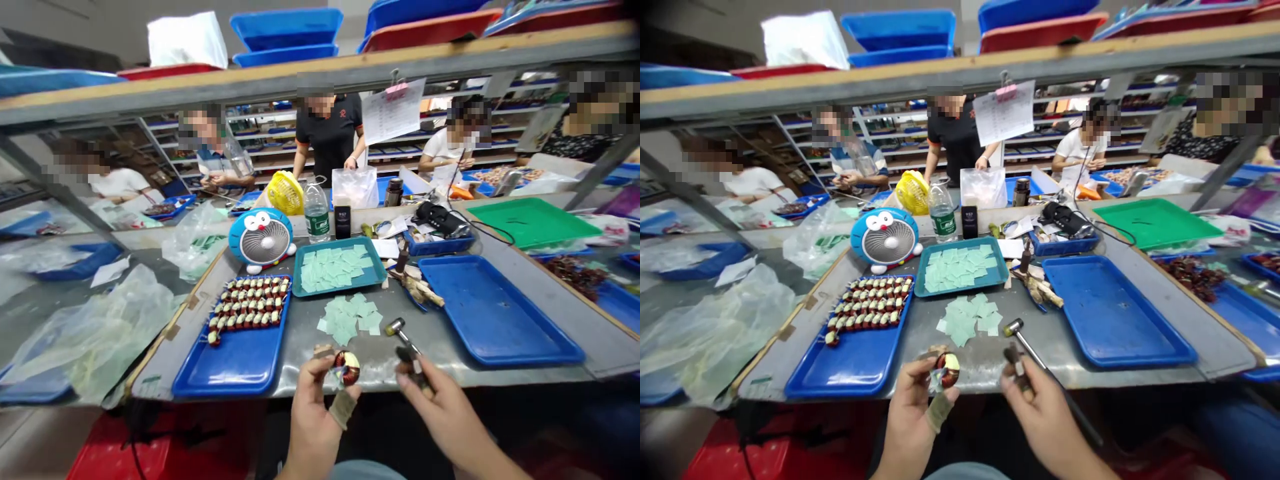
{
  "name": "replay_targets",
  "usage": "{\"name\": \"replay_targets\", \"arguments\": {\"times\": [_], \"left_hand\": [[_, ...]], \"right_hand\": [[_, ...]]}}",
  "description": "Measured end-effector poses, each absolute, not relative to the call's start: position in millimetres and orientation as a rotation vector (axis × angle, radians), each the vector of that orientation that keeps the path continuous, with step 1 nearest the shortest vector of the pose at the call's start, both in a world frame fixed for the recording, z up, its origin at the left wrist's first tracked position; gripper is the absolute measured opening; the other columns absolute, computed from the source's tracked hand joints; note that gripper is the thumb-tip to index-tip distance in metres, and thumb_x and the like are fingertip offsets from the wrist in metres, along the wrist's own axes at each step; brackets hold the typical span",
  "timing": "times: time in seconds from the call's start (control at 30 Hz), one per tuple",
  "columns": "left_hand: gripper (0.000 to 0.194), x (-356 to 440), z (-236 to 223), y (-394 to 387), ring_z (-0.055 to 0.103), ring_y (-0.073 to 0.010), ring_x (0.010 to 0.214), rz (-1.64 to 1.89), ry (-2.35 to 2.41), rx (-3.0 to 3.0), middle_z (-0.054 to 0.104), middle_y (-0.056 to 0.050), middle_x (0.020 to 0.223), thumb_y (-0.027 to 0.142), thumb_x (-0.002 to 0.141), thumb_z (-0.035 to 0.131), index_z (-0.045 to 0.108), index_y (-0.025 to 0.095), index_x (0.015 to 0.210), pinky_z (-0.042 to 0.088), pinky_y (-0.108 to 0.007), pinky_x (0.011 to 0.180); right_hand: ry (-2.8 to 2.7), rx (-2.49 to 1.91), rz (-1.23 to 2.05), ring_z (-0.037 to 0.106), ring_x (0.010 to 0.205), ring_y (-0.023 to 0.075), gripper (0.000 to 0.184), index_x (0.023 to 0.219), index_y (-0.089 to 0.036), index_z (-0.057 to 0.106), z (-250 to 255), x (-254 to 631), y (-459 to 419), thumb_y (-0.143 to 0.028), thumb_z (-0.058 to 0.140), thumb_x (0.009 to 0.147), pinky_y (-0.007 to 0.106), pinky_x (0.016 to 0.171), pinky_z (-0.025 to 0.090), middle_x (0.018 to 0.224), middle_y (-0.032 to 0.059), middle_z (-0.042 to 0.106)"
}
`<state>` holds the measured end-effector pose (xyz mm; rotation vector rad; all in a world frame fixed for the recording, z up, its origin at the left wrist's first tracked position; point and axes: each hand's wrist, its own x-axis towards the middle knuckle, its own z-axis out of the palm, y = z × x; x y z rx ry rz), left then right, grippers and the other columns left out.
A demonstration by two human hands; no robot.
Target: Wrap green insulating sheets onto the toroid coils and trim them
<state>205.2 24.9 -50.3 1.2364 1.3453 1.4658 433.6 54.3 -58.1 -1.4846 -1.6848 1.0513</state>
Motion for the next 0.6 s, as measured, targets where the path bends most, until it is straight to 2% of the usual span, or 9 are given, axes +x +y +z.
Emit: {"name": "replay_targets", "arguments": {"times": [0.07,0.17,0.33,0.5,0.6], "left_hand": [[0.044,207,-41,30,0.067,-0.0237,0.112,1.503,1.261,1.175,0.066,-0.009,0.121,0.033,0.081,0.081,0.054,0.024,0.116,0.054,-0.037,0.098],[0.05,209,-31,37,0.07,-0.0252,0.106,1.495,1.162,1.114,0.068,-0.009,0.116,0.038,0.077,0.085,0.056,0.024,0.114,0.058,-0.036,0.09],[0.058,216,-28,49,0.07,-0.0279,0.109,1.49,1.058,1.055,0.07,-0.011,0.117,0.044,0.068,0.09,0.055,0.024,0.111,0.059,-0.036,0.091],[0.056,218,-27,55,0.071,-0.0279,0.108,1.471,1.013,1.084,0.07,-0.009,0.116,0.047,0.07,0.089,0.053,0.026,0.108,0.06,-0.039,0.091],[0.05,216,-29,56,0.069,-0.0296,0.113,1.481,1.091,1.163,0.069,-0.011,0.118,0.045,0.075,0.085,0.052,0.025,0.106,0.058,-0.041,0.095]], "right_hand": [[-1.393,-1.206,1.428,0.067,0.104,0.0238,0.038,0.129,-0.023,0.058,-38,403,41,-0.046,0.058,0.098,0.034,0.091,0.054,0.119,0.0096,0.069],[-1.072,-0.913,1.665,0.067,0.11,0.0257,0.042,0.131,-0.025,0.059,-12,372,35,-0.045,0.065,0.095,0.037,0.097,0.052,0.12,0.0093,0.071],[-1.053,-0.889,1.545,0.067,0.109,0.0247,0.037,0.126,-0.025,0.062,10,360,44,-0.038,0.07,0.092,0.036,0.099,0.051,0.118,0.008,0.071],[-1.205,-0.997,1.352,0.068,0.108,0.0249,0.035,0.125,-0.025,0.063,10,360,49,-0.034,0.069,0.092,0.036,0.098,0.053,0.118,0.0086,0.069],[-1.247,-1.067,1.252,0.068,0.101,0.0239,0.03,0.119,-0.023,0.064,9,356,48,-0.034,0.068,0.092,0.033,0.092,0.054,0.11,0.0079,0.07]]}}
